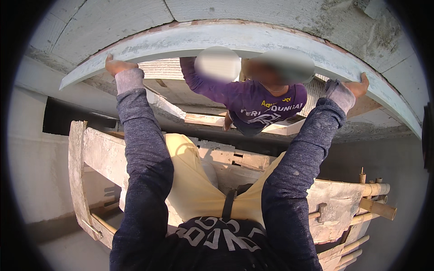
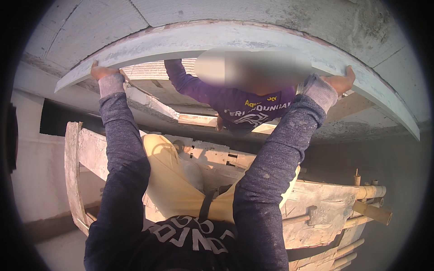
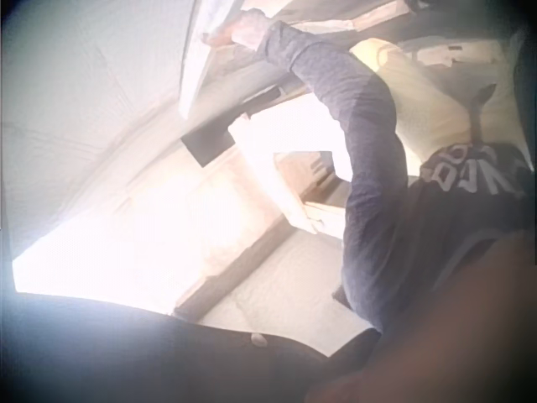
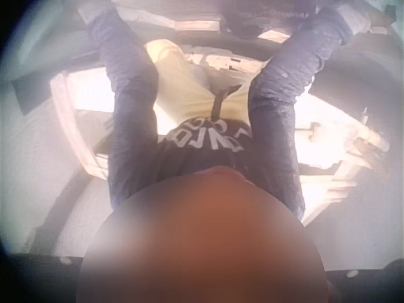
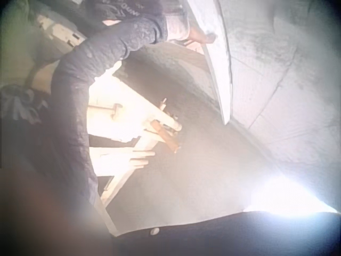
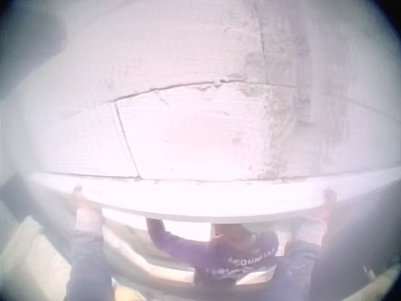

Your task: The person positions a long curved plasterboard strip against a concrete ceiling arch and secures it with a hammer and nails. A coworker assists by holding the strip and hammering from below.

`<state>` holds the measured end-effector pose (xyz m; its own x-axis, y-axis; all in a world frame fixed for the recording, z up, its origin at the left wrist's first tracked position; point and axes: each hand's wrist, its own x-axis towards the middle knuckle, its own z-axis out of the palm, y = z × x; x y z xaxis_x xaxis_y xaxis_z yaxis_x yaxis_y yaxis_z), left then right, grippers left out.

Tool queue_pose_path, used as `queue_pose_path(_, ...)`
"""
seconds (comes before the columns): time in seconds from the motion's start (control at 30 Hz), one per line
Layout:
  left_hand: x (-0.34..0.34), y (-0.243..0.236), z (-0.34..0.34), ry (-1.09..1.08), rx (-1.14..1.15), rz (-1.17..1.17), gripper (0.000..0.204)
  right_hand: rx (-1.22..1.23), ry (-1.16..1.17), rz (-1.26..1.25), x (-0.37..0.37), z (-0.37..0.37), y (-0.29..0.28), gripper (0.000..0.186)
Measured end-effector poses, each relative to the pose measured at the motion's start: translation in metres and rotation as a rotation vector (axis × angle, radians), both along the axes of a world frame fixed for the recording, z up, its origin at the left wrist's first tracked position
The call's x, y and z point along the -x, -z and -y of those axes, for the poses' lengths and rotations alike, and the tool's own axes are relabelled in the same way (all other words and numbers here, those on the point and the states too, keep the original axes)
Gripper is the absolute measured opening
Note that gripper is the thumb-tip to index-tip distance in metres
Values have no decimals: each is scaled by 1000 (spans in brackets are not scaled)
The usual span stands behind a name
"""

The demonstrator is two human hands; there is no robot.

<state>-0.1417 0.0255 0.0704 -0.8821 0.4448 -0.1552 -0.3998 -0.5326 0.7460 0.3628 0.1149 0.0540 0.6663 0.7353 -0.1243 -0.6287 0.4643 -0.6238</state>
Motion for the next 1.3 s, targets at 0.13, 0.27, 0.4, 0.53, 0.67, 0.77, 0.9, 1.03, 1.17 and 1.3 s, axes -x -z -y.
queue_pose_path(0.13,12,7,-1,6,-12,-30,65,70,6,44,2,4,-2,62)
queue_pose_path(0.27,11,9,3,102,-74,-34,63,99,139,328,-16,-12,19,56)
queue_pose_path(0.4,19,11,0,12,31,-85,59,86,66,81,13,9,-10,46)
queue_pose_path(0.53,13,6,1,27,29,-58,60,109,131,315,-9,-9,12,43)
queue_pose_path(0.67,9,5,1,-14,88,-15,70,146,109,230,-1,-2,5,43)
queue_pose_path(0.77,-7,3,2,11,75,-45,69,151,34,132,6,9,-8,53)
queue_pose_path(0.9,-28,-4,11,58,58,-142,65,149,-37,169,15,22,-14,63)
queue_pose_path(1.03,-37,-13,14,-19,109,-151,58,62,-85,125,12,20,-9,71)
queue_pose_path(1.17,-13,-2,10,54,72,-212,65,11,-64,81,2,-1,6,67)
queue_pose_path(1.3,7,6,0,42,112,-208,64,-15,-48,51,-6,-5,12,67)
